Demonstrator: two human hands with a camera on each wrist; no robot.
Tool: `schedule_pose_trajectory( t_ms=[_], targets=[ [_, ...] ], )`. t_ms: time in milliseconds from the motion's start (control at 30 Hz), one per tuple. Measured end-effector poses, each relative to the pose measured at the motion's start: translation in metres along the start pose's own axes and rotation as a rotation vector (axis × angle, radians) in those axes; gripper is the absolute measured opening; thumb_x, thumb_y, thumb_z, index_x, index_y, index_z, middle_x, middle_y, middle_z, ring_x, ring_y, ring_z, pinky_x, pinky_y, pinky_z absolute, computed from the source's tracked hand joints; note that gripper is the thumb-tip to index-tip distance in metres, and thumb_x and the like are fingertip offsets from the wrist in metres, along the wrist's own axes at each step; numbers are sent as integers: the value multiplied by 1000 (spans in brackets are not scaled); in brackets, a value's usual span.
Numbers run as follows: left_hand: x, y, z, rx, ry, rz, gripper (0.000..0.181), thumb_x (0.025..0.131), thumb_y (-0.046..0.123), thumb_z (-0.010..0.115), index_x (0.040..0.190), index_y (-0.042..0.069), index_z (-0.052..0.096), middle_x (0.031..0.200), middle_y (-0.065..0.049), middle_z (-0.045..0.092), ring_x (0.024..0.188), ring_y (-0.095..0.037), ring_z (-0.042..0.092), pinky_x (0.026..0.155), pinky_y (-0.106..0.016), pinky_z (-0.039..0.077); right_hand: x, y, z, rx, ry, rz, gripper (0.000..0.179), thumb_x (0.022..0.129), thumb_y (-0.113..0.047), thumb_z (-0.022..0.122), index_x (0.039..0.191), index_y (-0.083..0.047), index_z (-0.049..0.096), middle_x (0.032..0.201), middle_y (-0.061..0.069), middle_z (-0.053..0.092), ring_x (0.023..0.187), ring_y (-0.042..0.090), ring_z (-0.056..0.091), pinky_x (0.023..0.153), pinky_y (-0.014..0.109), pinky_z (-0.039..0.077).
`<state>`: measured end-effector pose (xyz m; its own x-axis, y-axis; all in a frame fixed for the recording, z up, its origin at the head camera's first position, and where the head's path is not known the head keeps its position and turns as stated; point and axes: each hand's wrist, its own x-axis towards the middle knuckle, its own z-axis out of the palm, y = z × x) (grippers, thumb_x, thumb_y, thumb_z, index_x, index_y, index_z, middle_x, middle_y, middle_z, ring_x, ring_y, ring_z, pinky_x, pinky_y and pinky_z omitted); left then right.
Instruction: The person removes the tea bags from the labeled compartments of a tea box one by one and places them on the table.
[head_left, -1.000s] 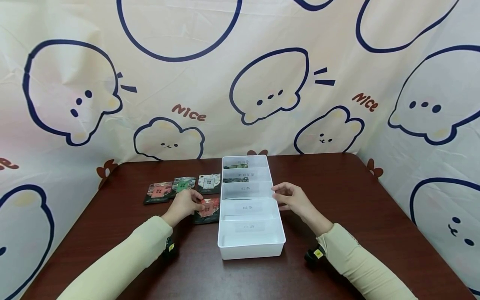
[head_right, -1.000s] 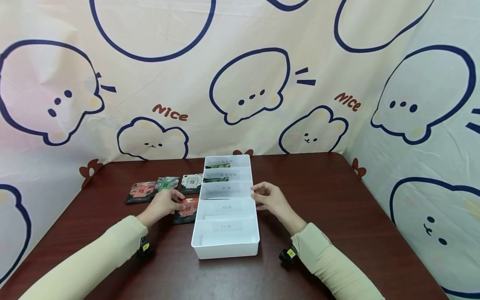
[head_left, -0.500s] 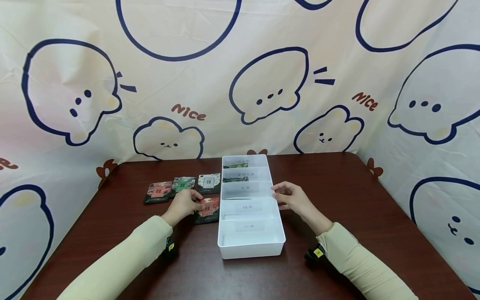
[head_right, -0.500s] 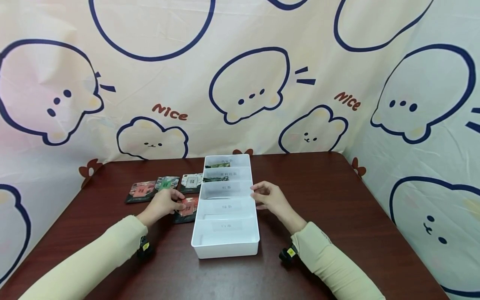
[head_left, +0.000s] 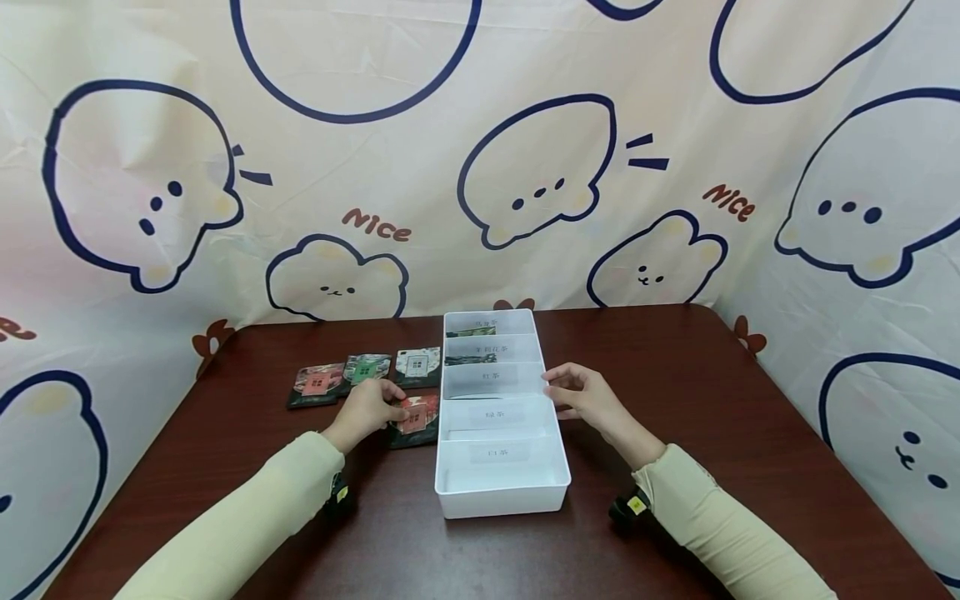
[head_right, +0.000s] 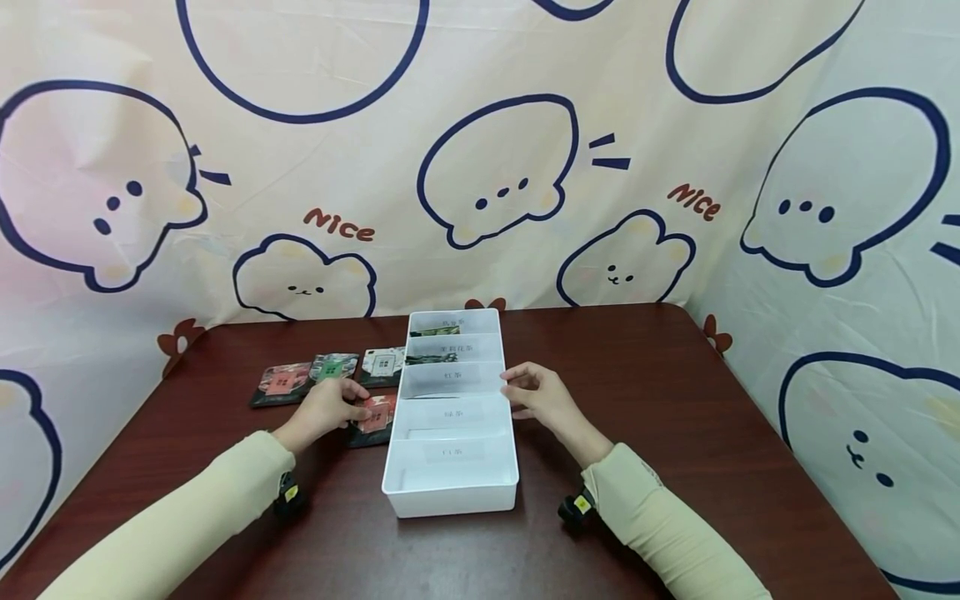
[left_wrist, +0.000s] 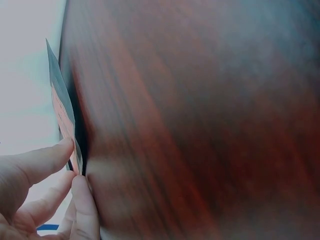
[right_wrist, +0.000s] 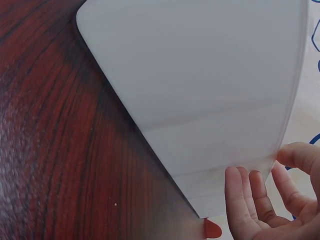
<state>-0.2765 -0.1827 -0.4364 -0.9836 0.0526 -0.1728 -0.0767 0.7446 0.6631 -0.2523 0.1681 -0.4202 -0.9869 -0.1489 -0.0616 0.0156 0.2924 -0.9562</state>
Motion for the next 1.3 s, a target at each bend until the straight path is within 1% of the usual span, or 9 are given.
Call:
schedule_pose_trajectory(
  t_ms=[267, 400, 500, 667, 800, 933, 1033, 1200, 1300],
  targets=[
    [-2, 0, -4, -38, -10, 3, 26, 83, 13, 77, 106, 4, 69, 106, -15, 65, 71, -17, 58, 61, -28, 55, 0, 0, 1, 5, -1, 5, 28, 91, -11, 66, 117, -2, 61, 102, 12, 61, 85, 16, 63, 72, 38, 59],
    [-6, 9, -13, -110, 2, 11, 31, 86, 18, 74, 113, 4, 67, 116, -18, 63, 79, -20, 60, 67, -28, 56, -1, -1, 1, -2, 3, 14, 27, 91, -12, 66, 116, -2, 61, 102, 12, 61, 84, 16, 64, 72, 37, 59],
    [-10, 21, -21, -180, 6, 51, 34, 89, 17, 71, 119, 4, 65, 121, -19, 61, 89, -23, 61, 75, -32, 58, -1, -3, -1, -4, 10, 14, 26, 91, -12, 66, 116, -3, 62, 102, 12, 61, 84, 17, 64, 72, 37, 59],
    [-20, 42, -28, -241, -14, 169, 34, 90, 18, 70, 121, 6, 64, 122, -20, 60, 97, -26, 61, 79, -38, 58, -2, -5, -2, -9, 11, 12, 26, 92, -12, 66, 116, -3, 62, 103, 13, 61, 84, 17, 64, 72, 37, 59],
    [-27, 54, -24, -269, -55, 221, 34, 89, 20, 71, 120, 7, 65, 126, -19, 58, 98, -28, 63, 80, -43, 58, -2, -4, -2, 0, 7, 11, 26, 92, -12, 65, 116, -3, 61, 103, 13, 61, 84, 16, 64, 72, 37, 59],
    [-30, 62, -16, -284, -86, 219, 31, 90, 16, 70, 119, 6, 66, 127, -19, 58, 96, -27, 66, 78, -42, 58, -2, -3, -1, 8, 4, 7, 27, 92, -11, 65, 116, -2, 61, 102, 12, 61, 84, 16, 63, 71, 37, 59],
    [-32, 66, -11, -281, -97, 204, 30, 89, 15, 70, 118, 7, 67, 121, -17, 59, 91, -24, 67, 76, -41, 58, -2, -3, -1, 10, -2, 5, 27, 92, -11, 65, 117, -2, 61, 102, 12, 61, 84, 16, 64, 71, 36, 59],
    [-34, 67, -5, -269, -106, 221, 28, 89, 16, 71, 115, 8, 68, 116, -14, 61, 85, -20, 64, 73, -40, 58, -2, -4, -1, 6, -6, 7, 27, 92, -11, 65, 117, -2, 61, 102, 13, 61, 83, 16, 64, 71, 36, 59],
    [-34, 68, -2, -279, -122, 210, 28, 88, 14, 71, 115, 6, 69, 113, -15, 62, 77, -21, 63, 68, -39, 57, -2, -4, 0, 2, -2, 10, 27, 92, -12, 65, 116, -2, 61, 102, 13, 61, 83, 16, 64, 71, 36, 59]
  ],
)
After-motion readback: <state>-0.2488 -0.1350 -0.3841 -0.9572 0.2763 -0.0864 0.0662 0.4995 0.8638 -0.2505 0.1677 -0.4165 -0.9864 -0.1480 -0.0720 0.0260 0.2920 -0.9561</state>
